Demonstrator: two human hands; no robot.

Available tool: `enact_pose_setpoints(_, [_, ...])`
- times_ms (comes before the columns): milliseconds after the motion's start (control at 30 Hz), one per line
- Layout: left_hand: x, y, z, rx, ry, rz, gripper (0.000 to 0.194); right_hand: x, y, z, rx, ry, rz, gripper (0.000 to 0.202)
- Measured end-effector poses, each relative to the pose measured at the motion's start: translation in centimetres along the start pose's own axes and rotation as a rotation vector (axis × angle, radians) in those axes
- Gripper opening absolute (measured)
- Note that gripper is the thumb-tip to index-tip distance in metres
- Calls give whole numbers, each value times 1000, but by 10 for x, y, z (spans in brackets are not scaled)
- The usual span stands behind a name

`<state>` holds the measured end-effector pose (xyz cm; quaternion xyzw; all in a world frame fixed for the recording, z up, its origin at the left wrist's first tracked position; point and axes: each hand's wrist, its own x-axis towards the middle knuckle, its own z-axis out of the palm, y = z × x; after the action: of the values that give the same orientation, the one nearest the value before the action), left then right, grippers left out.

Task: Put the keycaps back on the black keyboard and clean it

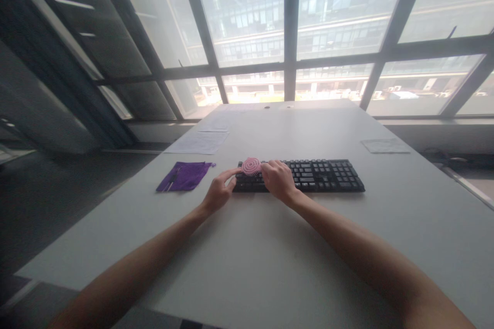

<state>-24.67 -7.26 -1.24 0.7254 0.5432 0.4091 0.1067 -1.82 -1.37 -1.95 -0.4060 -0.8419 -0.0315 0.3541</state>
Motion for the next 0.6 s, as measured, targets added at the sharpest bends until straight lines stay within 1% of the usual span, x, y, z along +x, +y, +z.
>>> enact_pose_setpoints(167, [0,-1,0,18,27,4,35,0,2,1,59,-14,-45,22])
enact_pose_setpoints(433, [0,-2,-1,17,35,12,34,0,-1,0,51,-33,-30,22])
enact_pose_setpoints(600, [0,-3,-1,10,42,6,34,1,-1,-1,41,-22,-39,22])
